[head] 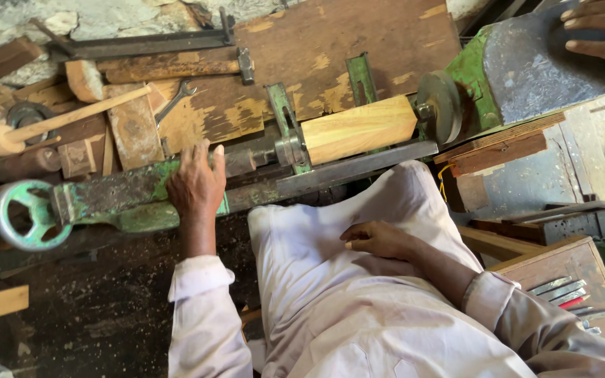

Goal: The person shapes a cylindrical piece of wood on a lathe, using a metal tool held with both hands to carve the rotating wood and then checking the surface.

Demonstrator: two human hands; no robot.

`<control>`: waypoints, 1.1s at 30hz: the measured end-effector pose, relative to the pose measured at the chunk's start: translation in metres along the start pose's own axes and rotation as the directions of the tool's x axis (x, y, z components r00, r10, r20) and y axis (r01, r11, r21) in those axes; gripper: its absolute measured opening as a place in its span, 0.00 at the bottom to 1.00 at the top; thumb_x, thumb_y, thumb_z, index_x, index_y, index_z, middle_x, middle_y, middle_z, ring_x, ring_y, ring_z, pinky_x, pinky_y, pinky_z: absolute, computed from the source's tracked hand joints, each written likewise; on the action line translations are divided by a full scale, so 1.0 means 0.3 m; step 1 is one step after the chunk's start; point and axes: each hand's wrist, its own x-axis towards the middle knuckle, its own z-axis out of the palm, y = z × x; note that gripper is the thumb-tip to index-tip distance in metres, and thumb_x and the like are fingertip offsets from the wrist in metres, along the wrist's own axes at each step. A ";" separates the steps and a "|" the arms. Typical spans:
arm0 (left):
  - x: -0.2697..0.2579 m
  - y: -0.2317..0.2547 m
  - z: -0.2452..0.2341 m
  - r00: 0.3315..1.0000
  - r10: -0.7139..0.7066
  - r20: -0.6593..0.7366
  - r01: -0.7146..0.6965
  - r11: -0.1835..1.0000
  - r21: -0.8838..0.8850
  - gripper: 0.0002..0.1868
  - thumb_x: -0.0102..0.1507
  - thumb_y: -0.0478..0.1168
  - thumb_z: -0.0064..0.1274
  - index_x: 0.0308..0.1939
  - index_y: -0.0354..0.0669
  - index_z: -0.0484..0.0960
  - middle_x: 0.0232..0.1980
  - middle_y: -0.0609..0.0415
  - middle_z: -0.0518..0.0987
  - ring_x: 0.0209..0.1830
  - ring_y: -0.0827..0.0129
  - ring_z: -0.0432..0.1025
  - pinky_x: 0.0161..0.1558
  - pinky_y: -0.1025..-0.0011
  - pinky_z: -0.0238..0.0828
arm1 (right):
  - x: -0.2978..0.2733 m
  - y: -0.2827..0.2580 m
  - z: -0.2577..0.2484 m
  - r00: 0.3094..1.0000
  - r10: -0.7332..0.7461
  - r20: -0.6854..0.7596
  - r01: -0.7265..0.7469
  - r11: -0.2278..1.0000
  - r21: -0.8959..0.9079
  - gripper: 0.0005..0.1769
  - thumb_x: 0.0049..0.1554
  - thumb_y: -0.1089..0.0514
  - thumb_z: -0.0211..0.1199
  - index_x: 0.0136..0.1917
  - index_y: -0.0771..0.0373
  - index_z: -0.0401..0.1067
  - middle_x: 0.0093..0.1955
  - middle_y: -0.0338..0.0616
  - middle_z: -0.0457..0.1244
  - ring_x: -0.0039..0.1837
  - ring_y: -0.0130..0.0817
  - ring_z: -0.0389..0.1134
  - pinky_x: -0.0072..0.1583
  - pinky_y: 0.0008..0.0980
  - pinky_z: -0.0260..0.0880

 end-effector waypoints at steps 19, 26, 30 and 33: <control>0.060 0.004 -0.002 0.957 -0.105 0.270 0.109 0.994 0.001 0.34 0.74 0.64 0.24 0.42 0.48 0.83 0.46 0.45 0.82 0.40 0.49 0.77 0.42 0.51 0.70 | -0.080 0.005 0.061 0.982 0.006 -0.190 -0.041 0.982 -0.184 0.23 0.57 0.45 0.62 0.63 0.55 0.75 0.59 0.46 0.70 0.58 0.46 0.73 0.61 0.43 0.72; 0.070 -0.010 0.012 0.984 -0.015 0.178 0.018 1.000 -0.016 0.34 0.73 0.64 0.26 0.44 0.47 0.83 0.50 0.43 0.81 0.45 0.46 0.76 0.46 0.50 0.71 | -0.242 -0.045 0.045 0.910 -0.270 -0.314 0.152 0.923 -0.354 0.21 0.55 0.51 0.63 0.60 0.58 0.75 0.61 0.48 0.69 0.59 0.45 0.72 0.61 0.41 0.74; 0.015 -0.030 0.013 0.986 0.160 0.050 -0.156 0.985 -0.069 0.31 0.71 0.64 0.29 0.52 0.50 0.84 0.56 0.43 0.81 0.51 0.42 0.75 0.53 0.46 0.70 | -0.241 -0.084 -0.076 0.838 -0.397 -0.375 0.180 0.849 -0.497 0.19 0.58 0.48 0.66 0.60 0.58 0.76 0.61 0.51 0.68 0.61 0.48 0.69 0.62 0.46 0.70; 0.028 -0.044 -0.001 0.983 0.115 0.141 -0.103 0.991 -0.087 0.32 0.72 0.63 0.27 0.54 0.51 0.83 0.59 0.41 0.78 0.53 0.38 0.72 0.55 0.44 0.67 | -0.182 -0.121 -0.238 0.626 -0.601 -0.497 0.220 0.747 -0.627 0.20 0.61 0.46 0.64 0.61 0.57 0.76 0.62 0.50 0.69 0.63 0.49 0.70 0.64 0.47 0.71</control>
